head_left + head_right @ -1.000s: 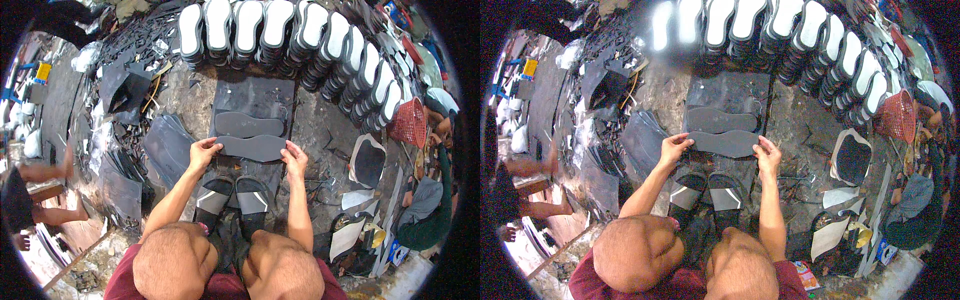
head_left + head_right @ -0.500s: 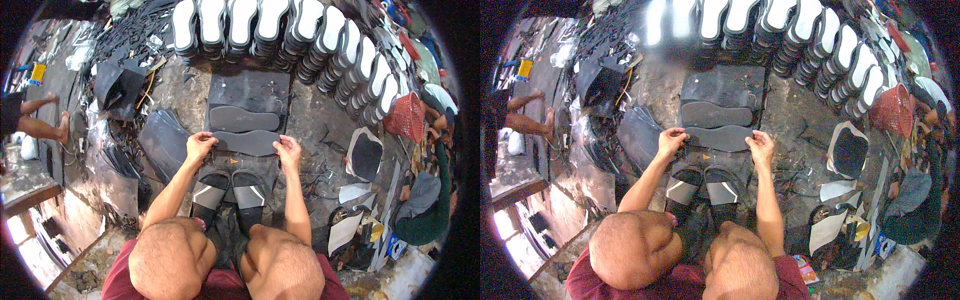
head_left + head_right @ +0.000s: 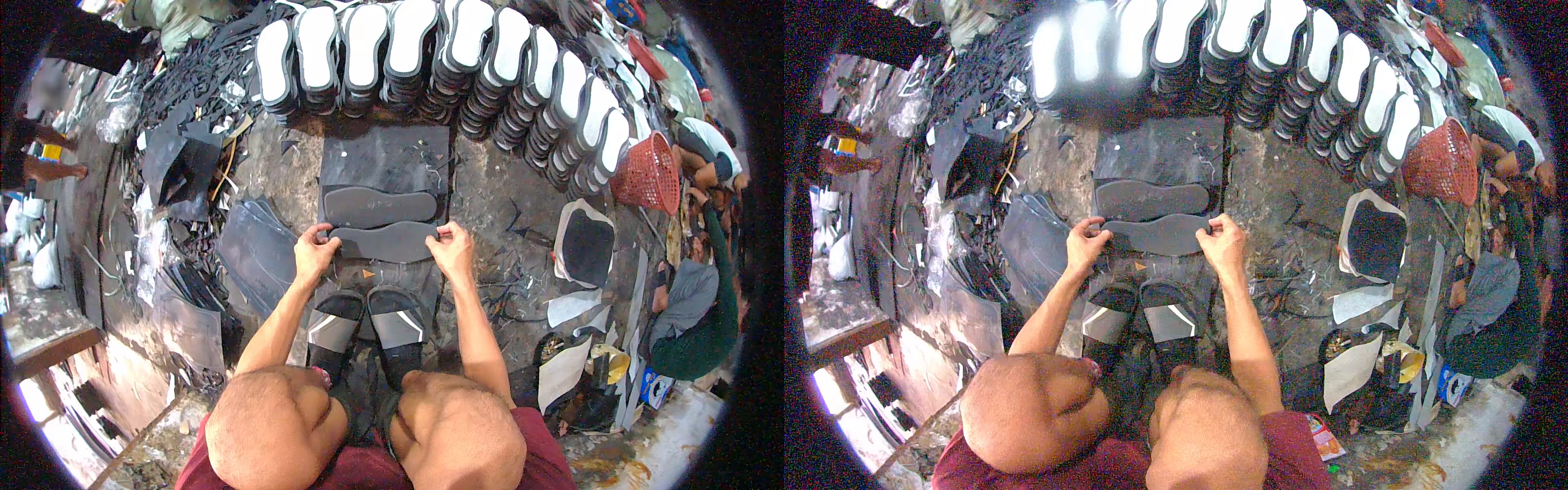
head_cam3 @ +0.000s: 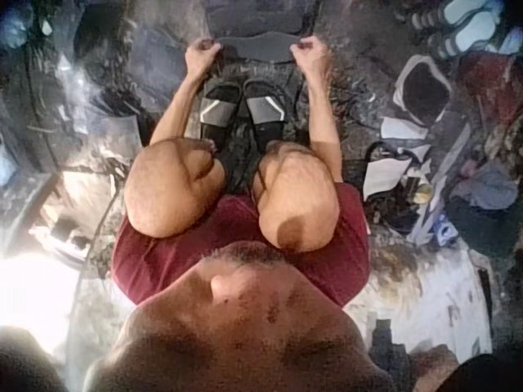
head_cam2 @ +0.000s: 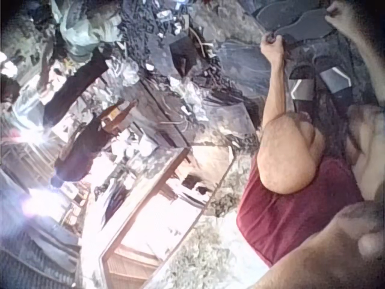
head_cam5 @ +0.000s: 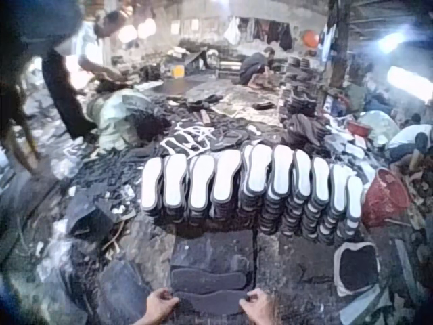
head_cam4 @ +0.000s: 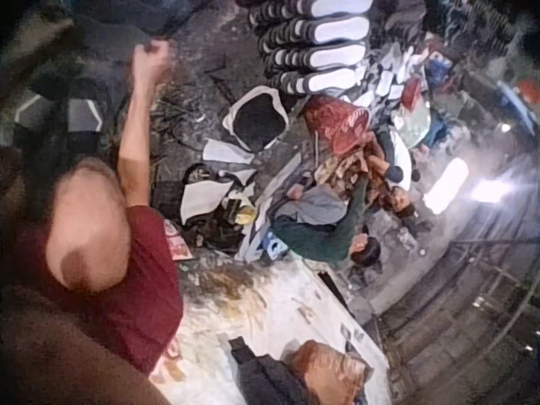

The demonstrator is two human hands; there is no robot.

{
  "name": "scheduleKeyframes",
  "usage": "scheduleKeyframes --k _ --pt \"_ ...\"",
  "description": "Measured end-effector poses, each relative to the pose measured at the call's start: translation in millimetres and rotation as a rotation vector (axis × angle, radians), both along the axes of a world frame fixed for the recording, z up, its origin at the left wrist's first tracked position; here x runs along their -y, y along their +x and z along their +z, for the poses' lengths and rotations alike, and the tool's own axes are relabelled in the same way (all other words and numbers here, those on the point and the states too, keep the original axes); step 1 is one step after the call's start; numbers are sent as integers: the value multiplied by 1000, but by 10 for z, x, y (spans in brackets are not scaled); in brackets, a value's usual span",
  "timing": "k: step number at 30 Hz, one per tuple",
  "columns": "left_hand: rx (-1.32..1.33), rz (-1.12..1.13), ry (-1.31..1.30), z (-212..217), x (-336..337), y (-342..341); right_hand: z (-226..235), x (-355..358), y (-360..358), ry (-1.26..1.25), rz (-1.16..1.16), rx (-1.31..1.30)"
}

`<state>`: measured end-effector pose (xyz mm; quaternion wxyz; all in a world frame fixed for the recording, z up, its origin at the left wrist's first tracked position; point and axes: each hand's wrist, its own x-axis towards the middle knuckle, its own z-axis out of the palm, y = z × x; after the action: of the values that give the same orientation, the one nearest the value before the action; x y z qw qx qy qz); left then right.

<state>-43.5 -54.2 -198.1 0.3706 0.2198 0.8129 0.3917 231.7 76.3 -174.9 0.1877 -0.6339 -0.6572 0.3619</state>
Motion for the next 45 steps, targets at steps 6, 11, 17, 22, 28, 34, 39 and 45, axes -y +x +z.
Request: scheduleKeyframes --k 6,11,17,22,28,34,39,45 --pt "-348 -274 75 258 -58 174 132 -62 14 139 91 193" --pt "-429 -563 5 295 -67 8 199 -62 -138 466 539 142" --pt "-359 -586 -28 140 -135 -58 96 -495 -114 150 716 133" --pt "-73 -436 -37 291 -219 -90 0 -491 152 62 331 -86" --pt "90 -236 -52 261 -121 -158 -160 227 48 -127 -247 -174" --pt "424 -214 -56 188 -124 -301 -82 247 -113 -315 -397 -240" --pt "463 -156 -47 95 -81 -316 215 81 -73 -538 -330 -570" --pt "637 43 59 323 0 -312 1215 382 -463 -522 -91 -864"
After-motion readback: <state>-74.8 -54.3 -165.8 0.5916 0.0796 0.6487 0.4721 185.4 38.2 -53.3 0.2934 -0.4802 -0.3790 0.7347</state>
